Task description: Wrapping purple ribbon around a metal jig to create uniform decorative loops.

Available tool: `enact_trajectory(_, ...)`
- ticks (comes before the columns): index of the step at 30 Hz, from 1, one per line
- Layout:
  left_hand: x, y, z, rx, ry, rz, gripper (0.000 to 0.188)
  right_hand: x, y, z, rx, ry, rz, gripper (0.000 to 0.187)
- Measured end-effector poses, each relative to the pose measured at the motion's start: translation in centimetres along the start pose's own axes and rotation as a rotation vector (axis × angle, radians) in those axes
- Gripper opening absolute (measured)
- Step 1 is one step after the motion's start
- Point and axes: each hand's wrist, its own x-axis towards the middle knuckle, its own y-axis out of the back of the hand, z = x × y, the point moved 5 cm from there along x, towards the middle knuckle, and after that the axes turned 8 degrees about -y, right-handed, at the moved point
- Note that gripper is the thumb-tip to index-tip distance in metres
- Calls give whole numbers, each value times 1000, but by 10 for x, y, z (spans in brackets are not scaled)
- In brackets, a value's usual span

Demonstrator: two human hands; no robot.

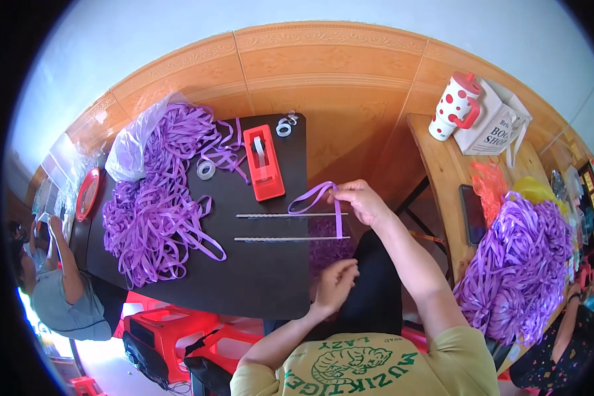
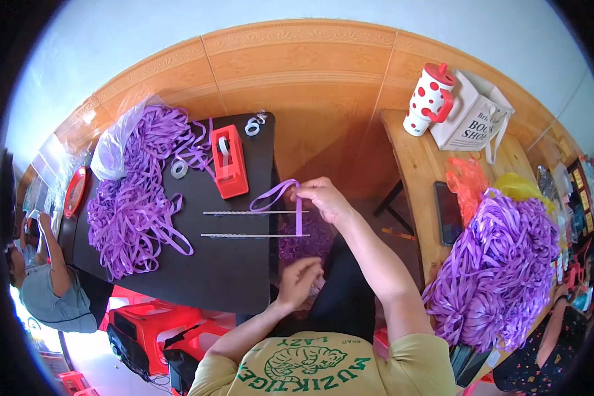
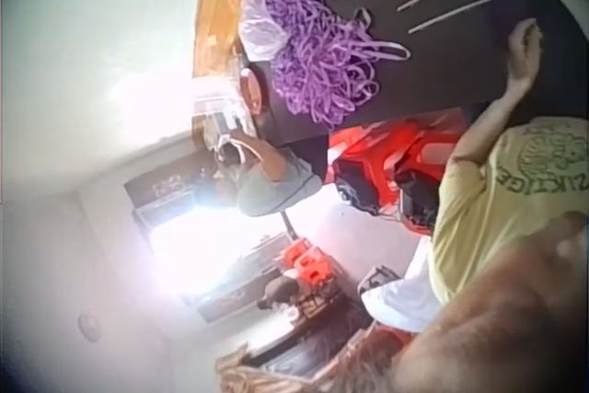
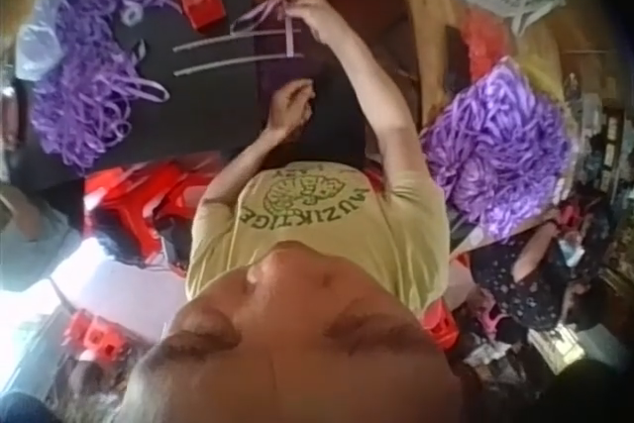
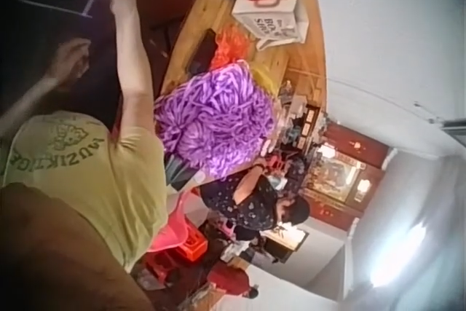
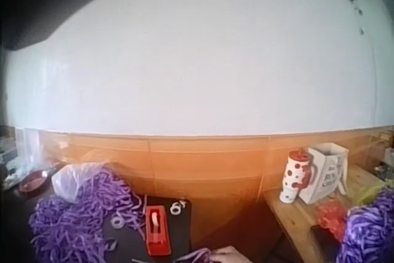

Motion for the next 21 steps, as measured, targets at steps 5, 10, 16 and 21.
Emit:
enact_trajectory(5,32,17,6,161,-223,264,28,-1,10,39,121,-208,8,16)
enact_trajectory(10,59,17,48,328,-582,442,37,-11,6,86,275,-408,18,17)
enact_trajectory(16,67,16,13,-109,-283,266,29,-45,1,152,546,-444,42,11)
enact_trajectory(21,52,16,22,-178,-77,335,17,-93,2,193,465,-613,-157,11)
